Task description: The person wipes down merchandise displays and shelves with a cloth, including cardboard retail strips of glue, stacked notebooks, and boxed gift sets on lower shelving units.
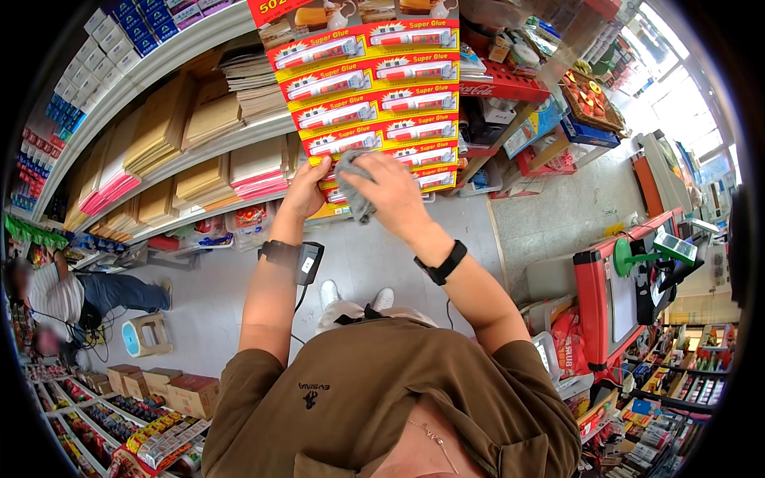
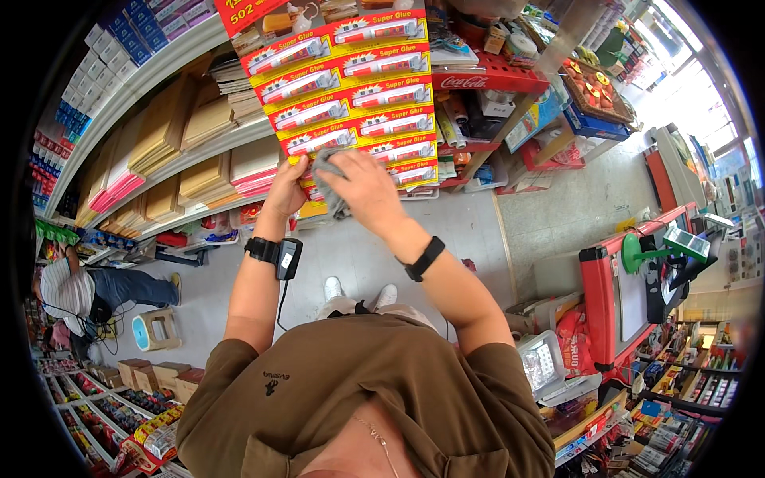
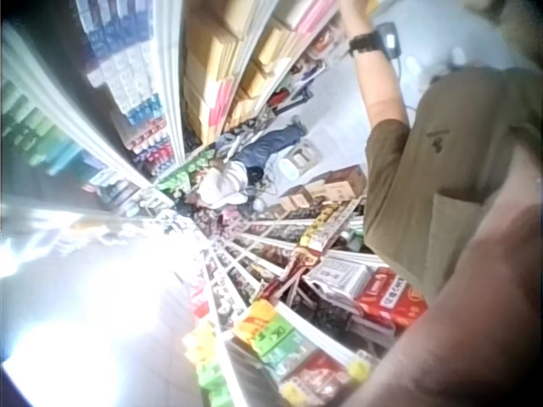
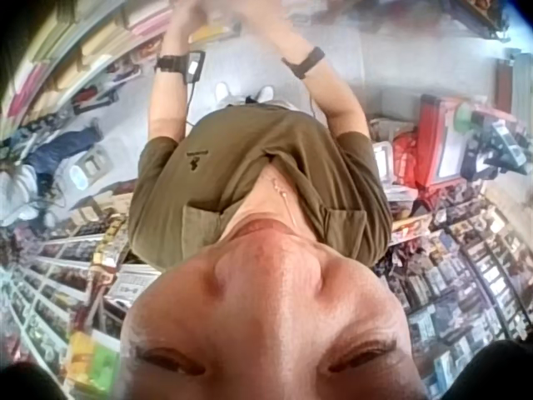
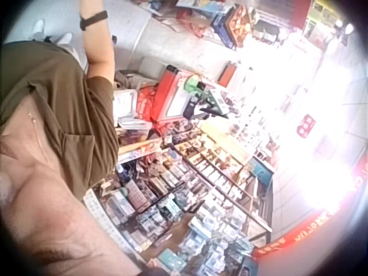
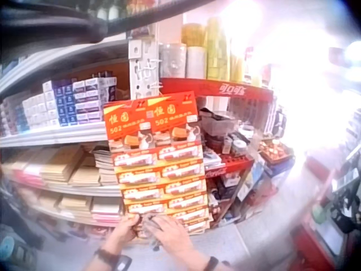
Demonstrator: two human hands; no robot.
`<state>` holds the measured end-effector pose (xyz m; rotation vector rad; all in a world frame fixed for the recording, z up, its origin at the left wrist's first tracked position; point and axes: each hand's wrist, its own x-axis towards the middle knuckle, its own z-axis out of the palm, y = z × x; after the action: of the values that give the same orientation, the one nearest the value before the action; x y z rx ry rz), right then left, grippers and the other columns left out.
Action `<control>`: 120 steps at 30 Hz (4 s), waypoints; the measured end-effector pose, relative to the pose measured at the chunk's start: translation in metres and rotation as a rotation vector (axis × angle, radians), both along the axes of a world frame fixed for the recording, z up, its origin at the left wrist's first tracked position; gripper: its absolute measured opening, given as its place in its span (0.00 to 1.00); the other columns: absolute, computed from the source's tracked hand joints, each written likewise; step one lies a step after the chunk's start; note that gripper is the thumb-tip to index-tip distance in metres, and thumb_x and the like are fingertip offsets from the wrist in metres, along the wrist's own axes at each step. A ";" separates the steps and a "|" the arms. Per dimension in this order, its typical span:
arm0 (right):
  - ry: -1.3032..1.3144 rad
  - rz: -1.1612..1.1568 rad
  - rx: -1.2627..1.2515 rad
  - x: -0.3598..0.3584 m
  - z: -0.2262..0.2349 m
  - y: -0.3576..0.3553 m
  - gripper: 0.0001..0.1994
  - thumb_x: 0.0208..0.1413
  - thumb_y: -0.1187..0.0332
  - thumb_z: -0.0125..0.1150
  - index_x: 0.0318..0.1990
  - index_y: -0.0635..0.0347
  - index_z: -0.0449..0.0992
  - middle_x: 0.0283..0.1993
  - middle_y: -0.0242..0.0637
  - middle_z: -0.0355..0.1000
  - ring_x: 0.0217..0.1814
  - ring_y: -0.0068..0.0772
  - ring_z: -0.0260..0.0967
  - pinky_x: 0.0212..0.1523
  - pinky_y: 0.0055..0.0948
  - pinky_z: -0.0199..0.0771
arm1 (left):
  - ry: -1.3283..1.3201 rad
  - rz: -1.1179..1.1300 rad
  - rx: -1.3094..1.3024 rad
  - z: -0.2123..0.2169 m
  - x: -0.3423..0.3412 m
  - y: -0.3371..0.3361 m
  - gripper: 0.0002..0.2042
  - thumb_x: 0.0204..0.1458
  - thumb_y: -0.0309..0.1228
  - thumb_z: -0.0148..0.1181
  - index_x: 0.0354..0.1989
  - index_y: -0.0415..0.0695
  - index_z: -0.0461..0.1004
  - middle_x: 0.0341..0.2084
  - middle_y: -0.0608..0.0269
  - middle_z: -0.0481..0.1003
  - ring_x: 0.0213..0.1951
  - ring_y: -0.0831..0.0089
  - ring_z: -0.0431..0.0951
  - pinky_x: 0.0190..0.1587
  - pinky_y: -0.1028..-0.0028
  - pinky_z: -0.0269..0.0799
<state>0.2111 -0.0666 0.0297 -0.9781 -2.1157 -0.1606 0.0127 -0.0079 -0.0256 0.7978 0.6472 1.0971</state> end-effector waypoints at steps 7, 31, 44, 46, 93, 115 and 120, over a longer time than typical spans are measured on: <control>0.184 -0.362 0.019 0.087 -0.012 0.013 0.25 0.37 0.82 0.58 0.48 0.55 0.76 0.50 0.43 0.69 0.55 0.47 0.65 0.54 0.38 0.66 | -0.019 0.039 -0.010 0.005 0.001 -0.001 0.20 0.57 0.38 0.58 0.54 0.40 0.67 0.51 0.58 0.72 0.52 0.68 0.72 0.55 0.63 0.69; 1.145 -0.058 -0.915 0.139 -0.080 0.009 0.32 0.52 0.55 0.67 0.59 0.63 0.62 0.55 0.38 0.68 0.53 0.28 0.68 0.53 0.32 0.69 | 0.188 -0.081 0.043 -0.002 0.003 -0.015 0.25 0.51 0.33 0.66 0.55 0.39 0.65 0.52 0.58 0.71 0.53 0.71 0.71 0.56 0.67 0.67; 1.314 0.369 -1.438 0.061 -0.095 -0.008 0.36 0.43 0.63 0.75 0.60 0.62 0.63 0.58 0.38 0.66 0.60 0.33 0.62 0.59 0.35 0.63 | 0.061 -0.117 0.044 -0.010 0.028 -0.013 0.26 0.51 0.34 0.65 0.57 0.40 0.64 0.52 0.60 0.71 0.54 0.72 0.70 0.56 0.68 0.67; 1.391 0.388 -1.412 0.043 -0.098 -0.004 0.35 0.45 0.63 0.73 0.59 0.63 0.63 0.58 0.38 0.66 0.60 0.32 0.61 0.60 0.34 0.61 | 0.034 -0.132 0.052 -0.011 0.035 -0.014 0.26 0.51 0.34 0.65 0.57 0.41 0.64 0.52 0.61 0.71 0.53 0.71 0.71 0.56 0.68 0.67; 1.303 -0.141 -0.552 0.024 -0.040 0.097 0.33 0.47 0.67 0.70 0.61 0.61 0.62 0.54 0.35 0.69 0.55 0.30 0.66 0.56 0.31 0.65 | 0.431 -0.225 0.394 0.081 -0.172 0.107 0.22 0.54 0.33 0.62 0.55 0.40 0.66 0.46 0.62 0.74 0.47 0.76 0.73 0.50 0.72 0.70; 0.807 -0.782 -0.260 0.169 0.058 0.058 0.14 0.53 0.65 0.62 0.43 0.65 0.75 0.40 0.34 0.76 0.41 0.28 0.72 0.45 0.31 0.70 | 0.433 -0.257 0.396 0.076 -0.157 0.117 0.19 0.56 0.34 0.59 0.53 0.39 0.67 0.44 0.64 0.75 0.45 0.78 0.73 0.49 0.73 0.70; 0.495 -0.997 0.036 0.225 0.148 0.015 0.19 0.48 0.58 0.61 0.43 0.63 0.77 0.41 0.42 0.77 0.45 0.37 0.74 0.47 0.33 0.70 | 0.460 -0.141 0.388 0.079 -0.172 0.120 0.19 0.56 0.32 0.58 0.54 0.39 0.67 0.45 0.64 0.74 0.44 0.80 0.73 0.47 0.75 0.70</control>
<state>0.4357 -0.0520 0.1781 -1.7597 -1.0428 -0.3930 -0.1592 0.1117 0.0539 1.4355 0.7555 0.9254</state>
